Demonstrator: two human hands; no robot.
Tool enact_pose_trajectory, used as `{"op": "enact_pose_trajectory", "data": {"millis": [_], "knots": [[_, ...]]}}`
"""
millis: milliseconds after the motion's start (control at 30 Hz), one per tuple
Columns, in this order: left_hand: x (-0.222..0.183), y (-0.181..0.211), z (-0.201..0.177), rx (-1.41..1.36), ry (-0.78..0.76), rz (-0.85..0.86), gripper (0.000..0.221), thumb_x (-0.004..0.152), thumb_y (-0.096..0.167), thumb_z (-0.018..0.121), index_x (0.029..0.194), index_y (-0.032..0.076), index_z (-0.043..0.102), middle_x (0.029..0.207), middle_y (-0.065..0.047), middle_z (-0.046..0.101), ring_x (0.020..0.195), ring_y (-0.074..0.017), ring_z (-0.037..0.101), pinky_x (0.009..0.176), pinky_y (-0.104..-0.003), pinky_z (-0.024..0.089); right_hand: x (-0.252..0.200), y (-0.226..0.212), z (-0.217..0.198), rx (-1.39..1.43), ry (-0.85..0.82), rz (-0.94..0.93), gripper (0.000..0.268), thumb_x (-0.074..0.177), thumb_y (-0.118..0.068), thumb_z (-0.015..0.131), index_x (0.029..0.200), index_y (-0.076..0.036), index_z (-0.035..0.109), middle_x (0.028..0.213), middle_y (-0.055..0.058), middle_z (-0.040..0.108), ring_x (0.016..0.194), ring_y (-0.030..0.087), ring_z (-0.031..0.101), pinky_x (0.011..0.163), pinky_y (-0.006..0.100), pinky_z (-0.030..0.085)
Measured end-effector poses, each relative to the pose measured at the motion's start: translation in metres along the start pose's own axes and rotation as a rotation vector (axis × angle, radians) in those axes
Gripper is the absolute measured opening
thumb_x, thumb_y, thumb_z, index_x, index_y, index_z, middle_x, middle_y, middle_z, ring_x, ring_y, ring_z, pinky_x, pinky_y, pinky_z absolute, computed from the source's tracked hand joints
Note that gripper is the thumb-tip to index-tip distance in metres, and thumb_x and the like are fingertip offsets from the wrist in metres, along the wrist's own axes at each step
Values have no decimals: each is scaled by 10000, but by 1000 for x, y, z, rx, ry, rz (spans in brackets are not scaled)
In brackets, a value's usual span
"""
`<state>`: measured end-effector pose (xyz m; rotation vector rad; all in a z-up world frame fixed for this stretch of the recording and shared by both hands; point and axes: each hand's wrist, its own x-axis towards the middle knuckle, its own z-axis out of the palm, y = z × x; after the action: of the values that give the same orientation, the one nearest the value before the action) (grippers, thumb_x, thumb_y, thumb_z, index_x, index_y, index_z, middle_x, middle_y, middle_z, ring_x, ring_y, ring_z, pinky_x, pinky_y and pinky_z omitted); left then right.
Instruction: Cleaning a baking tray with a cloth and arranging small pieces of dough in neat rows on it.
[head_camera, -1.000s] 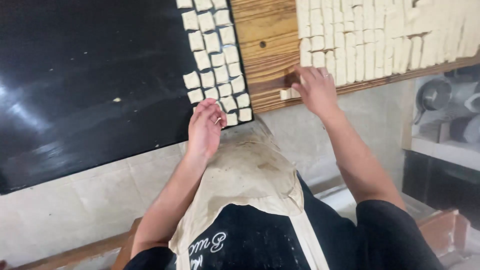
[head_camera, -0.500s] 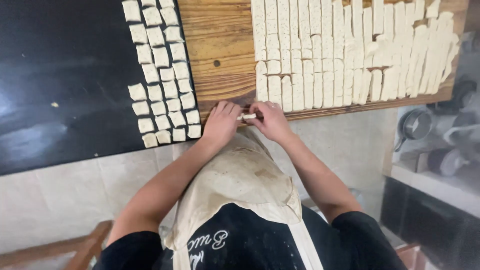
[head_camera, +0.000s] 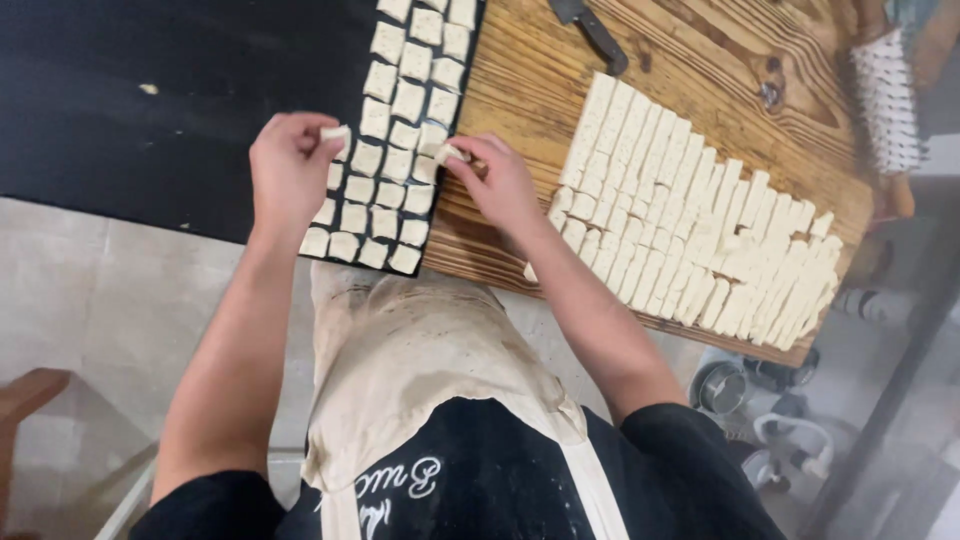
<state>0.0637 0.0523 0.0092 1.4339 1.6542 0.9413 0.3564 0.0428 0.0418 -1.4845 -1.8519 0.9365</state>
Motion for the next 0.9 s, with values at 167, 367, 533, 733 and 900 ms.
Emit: {"op": "enact_pose_trajectory", "data": {"millis": [167, 367, 533, 733, 900], "knots": [[61, 1, 6, 29, -64, -116, 235, 820, 87, 863, 952, 124, 673, 820, -9, 712, 726, -159, 681, 689, -313, 534, 88, -33, 37, -331, -66, -58, 218, 993, -304, 686, 1190, -210, 702, 1063, -30, 757, 940, 217, 676, 730, 385, 537], [78, -7, 18, 151, -233, -148, 130, 814, 64, 807, 789, 124, 695, 664, -47, 721, 647, -230, 706, 638, -366, 502, 142, -40, 71, -341, -113, 64, 162, 951, -317, 713, 1080, -219, 721, 980, -70, 797, 950, 214, 630, 737, 391, 500], [83, -3, 14, 209, -293, -205, 107, 850, 74, 778, 824, 124, 687, 722, -53, 731, 709, -277, 702, 660, -393, 502, 150, -28, 89, -300, -185, 99, 152, 936, -285, 724, 1081, -247, 699, 955, -73, 802, 972, 234, 637, 754, 404, 503], [86, 9, 11, 315, -320, -205, 283, 816, 76, 785, 925, 91, 525, 905, -115, 653, 828, -387, 643, 685, -494, 448, 139, -18, 101, -221, -48, -80, 217, 923, -318, 776, 1100, -252, 669, 887, -86, 779, 921, 207, 642, 778, 395, 508], [78, 19, 7, 406, -187, 11, 474, 758, 193, 947, 1022, 84, 569, 1042, -102, 545, 942, -351, 574, 818, -443, 449, 125, -32, 76, -508, 235, -168, 201, 996, -333, 662, 1143, -205, 611, 1044, 21, 558, 897, 273, 601, 748, 426, 486]]}}
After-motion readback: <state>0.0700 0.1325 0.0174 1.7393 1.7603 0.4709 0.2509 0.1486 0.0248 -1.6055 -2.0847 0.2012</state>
